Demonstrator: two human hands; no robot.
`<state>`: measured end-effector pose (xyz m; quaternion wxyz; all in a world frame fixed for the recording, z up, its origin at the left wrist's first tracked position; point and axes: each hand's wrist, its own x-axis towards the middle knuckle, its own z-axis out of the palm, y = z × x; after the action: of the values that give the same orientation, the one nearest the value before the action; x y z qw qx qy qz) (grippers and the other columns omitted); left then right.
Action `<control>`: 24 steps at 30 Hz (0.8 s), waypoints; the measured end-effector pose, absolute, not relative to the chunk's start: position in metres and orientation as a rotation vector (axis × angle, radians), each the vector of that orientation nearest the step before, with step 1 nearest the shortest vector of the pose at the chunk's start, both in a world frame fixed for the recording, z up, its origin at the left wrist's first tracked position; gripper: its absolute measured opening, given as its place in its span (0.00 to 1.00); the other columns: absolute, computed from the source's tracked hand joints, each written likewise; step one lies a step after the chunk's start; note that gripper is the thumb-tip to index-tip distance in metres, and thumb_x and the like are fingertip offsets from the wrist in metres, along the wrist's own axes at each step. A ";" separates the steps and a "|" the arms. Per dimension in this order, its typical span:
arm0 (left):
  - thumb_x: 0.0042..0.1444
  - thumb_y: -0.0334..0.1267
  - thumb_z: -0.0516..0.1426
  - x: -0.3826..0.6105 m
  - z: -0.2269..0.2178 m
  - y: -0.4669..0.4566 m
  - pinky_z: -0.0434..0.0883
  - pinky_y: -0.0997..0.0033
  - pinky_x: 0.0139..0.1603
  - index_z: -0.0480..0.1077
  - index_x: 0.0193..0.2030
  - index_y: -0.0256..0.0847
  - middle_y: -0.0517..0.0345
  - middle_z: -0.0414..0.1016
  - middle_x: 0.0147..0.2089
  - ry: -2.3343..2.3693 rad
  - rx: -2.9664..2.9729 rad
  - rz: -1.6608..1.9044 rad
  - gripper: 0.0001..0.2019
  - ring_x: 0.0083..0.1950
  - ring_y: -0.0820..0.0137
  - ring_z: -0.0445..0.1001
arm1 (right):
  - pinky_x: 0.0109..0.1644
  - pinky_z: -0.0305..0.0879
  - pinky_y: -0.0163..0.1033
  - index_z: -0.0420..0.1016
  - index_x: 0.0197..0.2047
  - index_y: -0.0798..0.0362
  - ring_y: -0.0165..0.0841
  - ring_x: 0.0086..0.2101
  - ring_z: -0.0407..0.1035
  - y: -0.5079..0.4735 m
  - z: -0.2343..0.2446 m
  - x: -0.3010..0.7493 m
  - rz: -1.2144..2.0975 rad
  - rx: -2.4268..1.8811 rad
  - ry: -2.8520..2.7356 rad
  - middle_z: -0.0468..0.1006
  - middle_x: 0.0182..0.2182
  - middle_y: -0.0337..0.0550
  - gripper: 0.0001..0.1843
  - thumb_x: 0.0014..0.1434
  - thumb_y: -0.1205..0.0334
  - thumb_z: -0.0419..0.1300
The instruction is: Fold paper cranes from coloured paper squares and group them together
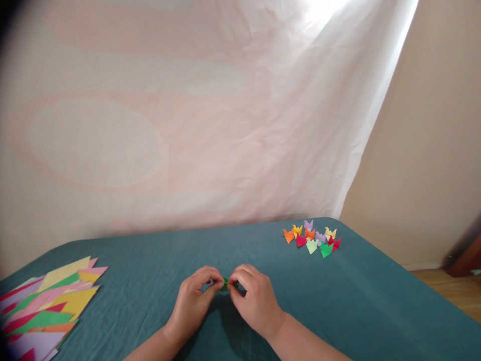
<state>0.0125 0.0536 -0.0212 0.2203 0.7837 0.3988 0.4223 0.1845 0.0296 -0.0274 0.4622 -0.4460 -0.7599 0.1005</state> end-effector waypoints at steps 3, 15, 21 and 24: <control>0.54 0.29 0.55 0.011 -0.022 0.057 0.66 0.74 0.39 0.71 0.30 0.41 0.60 0.73 0.31 1.142 2.133 1.159 0.06 0.35 0.70 0.71 | 0.38 0.63 0.34 0.71 0.32 0.51 0.31 0.34 0.69 0.032 -0.030 0.186 0.272 -1.112 -1.856 0.74 0.31 0.39 0.08 0.54 0.75 0.57; 0.54 0.28 0.56 0.012 -0.017 0.053 0.67 0.73 0.42 0.73 0.30 0.41 0.58 0.73 0.34 1.035 2.193 1.141 0.06 0.39 0.69 0.72 | 0.40 0.62 0.36 0.70 0.35 0.51 0.32 0.35 0.68 0.031 -0.031 0.184 0.260 -1.097 -1.911 0.73 0.33 0.40 0.08 0.57 0.73 0.55; 0.53 0.29 0.57 0.011 -0.018 0.058 0.67 0.74 0.37 0.72 0.29 0.40 0.58 0.74 0.33 1.169 2.060 1.142 0.05 0.37 0.69 0.73 | 0.38 0.62 0.34 0.70 0.35 0.50 0.31 0.33 0.68 0.034 -0.034 0.186 0.314 -1.128 -1.855 0.73 0.32 0.39 0.07 0.58 0.73 0.55; 0.55 0.30 0.56 0.010 -0.018 0.056 0.67 0.69 0.44 0.73 0.32 0.41 0.55 0.74 0.39 1.157 2.251 1.144 0.05 0.43 0.67 0.71 | 0.38 0.62 0.35 0.70 0.34 0.50 0.31 0.32 0.68 0.034 -0.036 0.187 0.307 -1.146 -1.852 0.72 0.32 0.39 0.07 0.59 0.71 0.54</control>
<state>0.0099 0.0564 -0.0176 0.1812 0.7970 0.4096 0.4052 0.1872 0.0341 -0.0358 0.4537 -0.4642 -0.7504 0.1246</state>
